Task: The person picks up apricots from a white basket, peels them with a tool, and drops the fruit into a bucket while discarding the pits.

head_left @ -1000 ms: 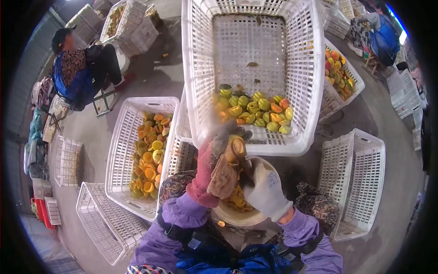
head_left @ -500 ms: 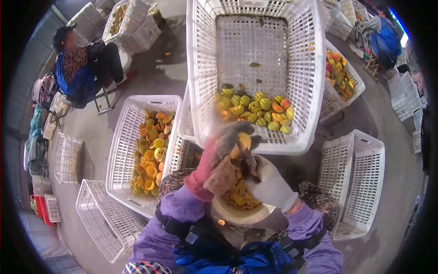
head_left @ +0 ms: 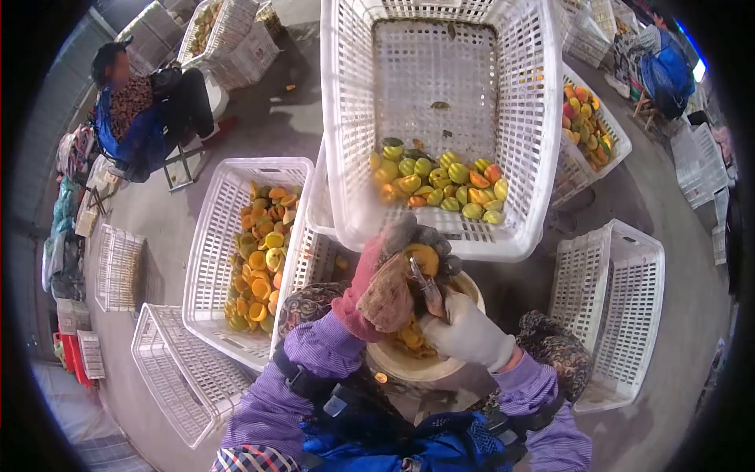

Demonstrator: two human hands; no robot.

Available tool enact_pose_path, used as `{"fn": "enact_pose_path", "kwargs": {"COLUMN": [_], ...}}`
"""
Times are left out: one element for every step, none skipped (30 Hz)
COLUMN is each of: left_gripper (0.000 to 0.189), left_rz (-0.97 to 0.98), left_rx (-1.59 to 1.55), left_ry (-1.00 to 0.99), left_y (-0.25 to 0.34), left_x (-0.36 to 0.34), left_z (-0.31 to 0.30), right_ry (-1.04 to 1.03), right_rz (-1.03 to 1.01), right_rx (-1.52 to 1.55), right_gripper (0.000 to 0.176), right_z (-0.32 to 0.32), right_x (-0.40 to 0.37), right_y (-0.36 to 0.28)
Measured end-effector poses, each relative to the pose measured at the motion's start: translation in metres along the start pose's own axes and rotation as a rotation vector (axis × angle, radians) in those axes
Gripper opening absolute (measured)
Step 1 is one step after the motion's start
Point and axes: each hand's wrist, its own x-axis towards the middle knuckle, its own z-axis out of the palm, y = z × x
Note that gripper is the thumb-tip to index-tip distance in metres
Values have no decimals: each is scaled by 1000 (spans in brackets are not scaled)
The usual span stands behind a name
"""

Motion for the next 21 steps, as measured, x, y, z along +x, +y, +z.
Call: {"fn": "enact_pose_path", "kwargs": {"left_gripper": [38,38,39,39,40,42,43,49,47,46,44,34,31,28,25,24,23,23,23,23,23], "left_rz": [-7,-2,4,10,-23,-54,-87,-44,15,68,121,270,383,491,597,762,934,750,544,464,378], "left_rx": [-13,14,40,67,136,205,273,311,435,561,694,811,970,1124,1275,1465,1652,1080,520,617,713], "left_ry": [-1,16,32,47,-62,-172,-282,-312,-302,-288,-283,-383,-291,-189,-82,-15,51,89,119,193,275], "left_y": [-2,-5,-8,-10,-7,0,5,5,4,4,5,10,20,30,40,54,70,82,95,114,126], "left_x": [0,2,6,7,4,-2,-5,-5,-3,-2,2,10,6,-3,-12,-18,-25,-36,-46,-52,-57], "left_z": [-3,-6,-8,-8,-7,-3,-1,-2,-3,-5,-7,-20,-19,-16,-20,-37,-55,-64,-73,-93,-112], "right_ry": [33,65,97,-52,-198,-343,-357,-372,-393,-331,-358,-383,-412,-415,-372,-320,-258,-304,-349,-398,-355], "right_rz": [-38,-78,-117,83,278,472,432,395,362,414,440,460,486,427,346,258,164,210,254,296,304], "right_rx": [-64,-131,-199,-57,87,230,240,246,247,213,173,128,85,-113,-402,-689,-973,-1064,-1154,-1241,-1233], "right_gripper": [25,25,24,24,24,24,25,27,28,29,30,31,32,35,34,33,32,31,30,30,28], "right_z": [1,1,1,-5,-14,-21,-21,-20,-20,-23,-24,-27,-29,-24,-18,-11,-6,-2,3,6,8], "right_x": [-1,-2,-3,-5,-7,-8,-10,-11,-13,-17,-17,-15,-14,-16,-18,-23,-26,-29,-30,-30,-34], "right_y": [1,1,1,-8,-24,-33,-30,-24,-23,-32,-31,-29,-26,-19,3,37,62,74,83,88,88]}}
